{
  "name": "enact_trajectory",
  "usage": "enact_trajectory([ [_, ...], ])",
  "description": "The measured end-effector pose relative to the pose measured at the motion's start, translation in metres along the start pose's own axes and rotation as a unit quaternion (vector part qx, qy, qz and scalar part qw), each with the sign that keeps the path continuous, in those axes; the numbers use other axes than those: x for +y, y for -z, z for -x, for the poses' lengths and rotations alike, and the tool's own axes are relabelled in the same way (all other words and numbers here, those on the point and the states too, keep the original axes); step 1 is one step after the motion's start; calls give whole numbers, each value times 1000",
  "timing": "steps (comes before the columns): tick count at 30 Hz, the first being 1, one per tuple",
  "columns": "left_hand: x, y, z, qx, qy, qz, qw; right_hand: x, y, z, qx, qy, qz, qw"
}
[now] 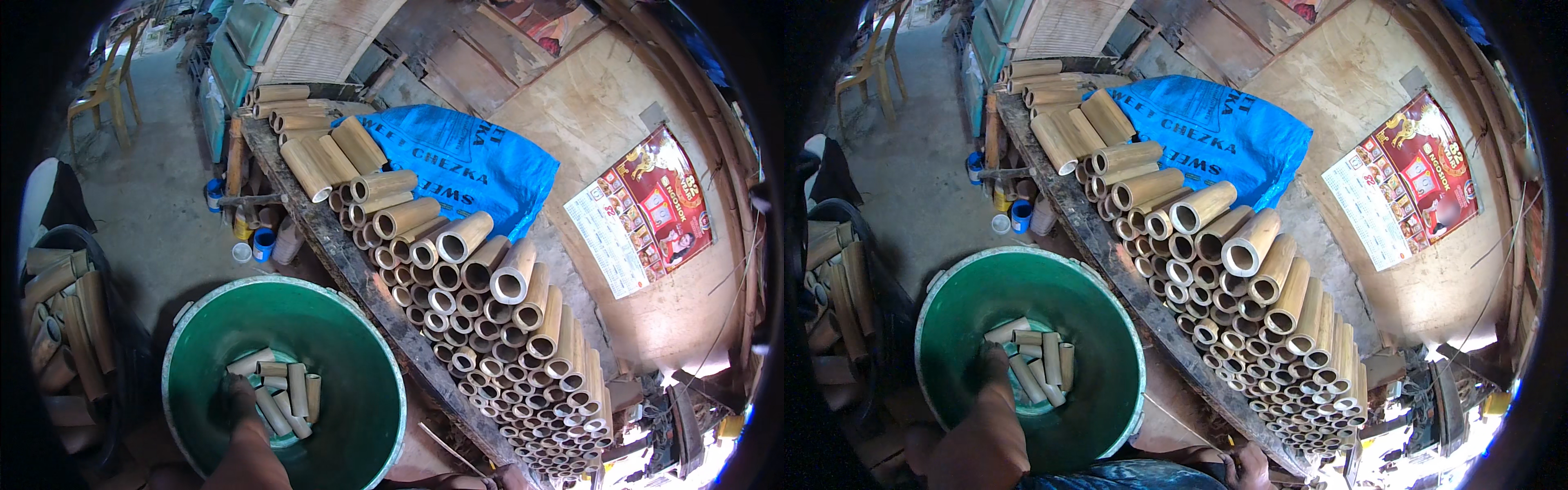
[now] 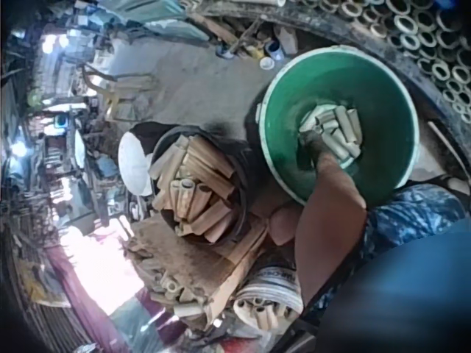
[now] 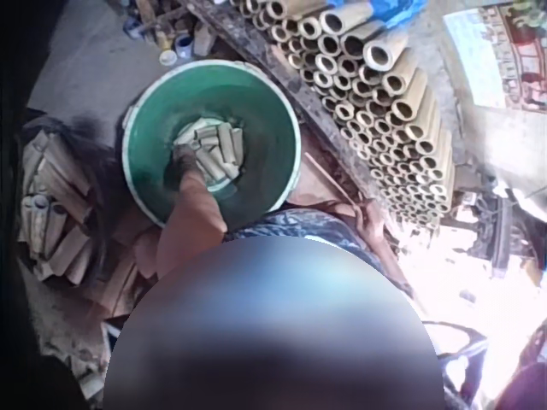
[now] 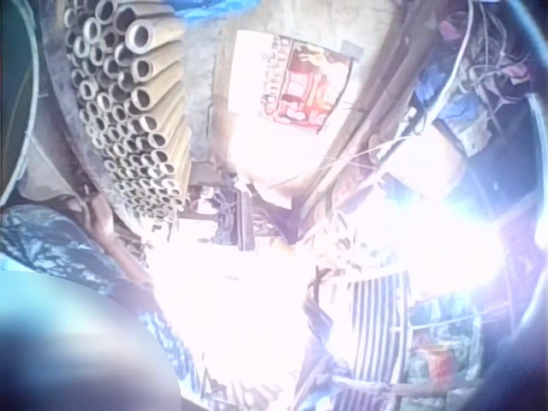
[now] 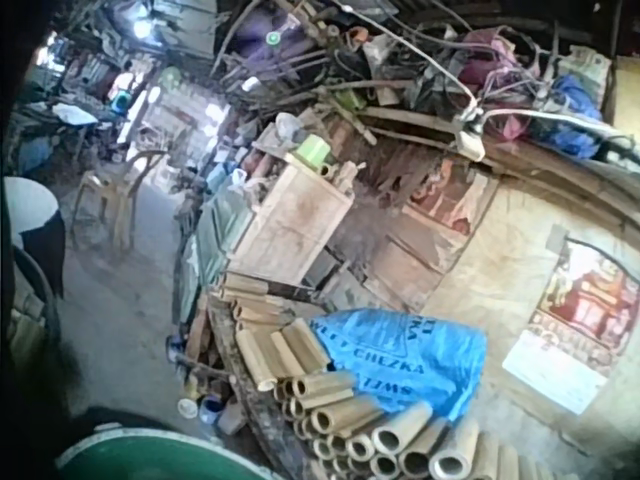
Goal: The person repeatedly picks up short bamboo tubes from a green bucket, measures them with a thin stick, and marks them with a pencil. After marking, the person places the tubes on a nearby table.
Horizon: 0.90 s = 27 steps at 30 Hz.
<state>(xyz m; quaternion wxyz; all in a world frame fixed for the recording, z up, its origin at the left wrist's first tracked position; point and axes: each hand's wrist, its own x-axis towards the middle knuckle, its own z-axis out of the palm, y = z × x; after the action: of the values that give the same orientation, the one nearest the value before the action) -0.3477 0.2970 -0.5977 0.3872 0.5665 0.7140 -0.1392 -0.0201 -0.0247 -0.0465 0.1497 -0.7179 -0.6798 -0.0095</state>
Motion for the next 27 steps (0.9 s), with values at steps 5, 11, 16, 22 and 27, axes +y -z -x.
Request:
enact_trajectory([
  [5,-35,-52,-12,53,-73,-32,995,4,-3,0,8,31,14,999],
  [11,-22,-50,6,13,-29,-15,999,13,-7,14,-7,32,38,999],
  [16,-13,-31,48,37,17,46,998,16,-8,16,-28,23,55,998],
  [22,-9,-4,34,14,-32,70,997,10,-13,4,-74,6,55,996],
  [27,1,11,29,-28,26,7,999,7,-20,-8,-84,3,40,996],
])
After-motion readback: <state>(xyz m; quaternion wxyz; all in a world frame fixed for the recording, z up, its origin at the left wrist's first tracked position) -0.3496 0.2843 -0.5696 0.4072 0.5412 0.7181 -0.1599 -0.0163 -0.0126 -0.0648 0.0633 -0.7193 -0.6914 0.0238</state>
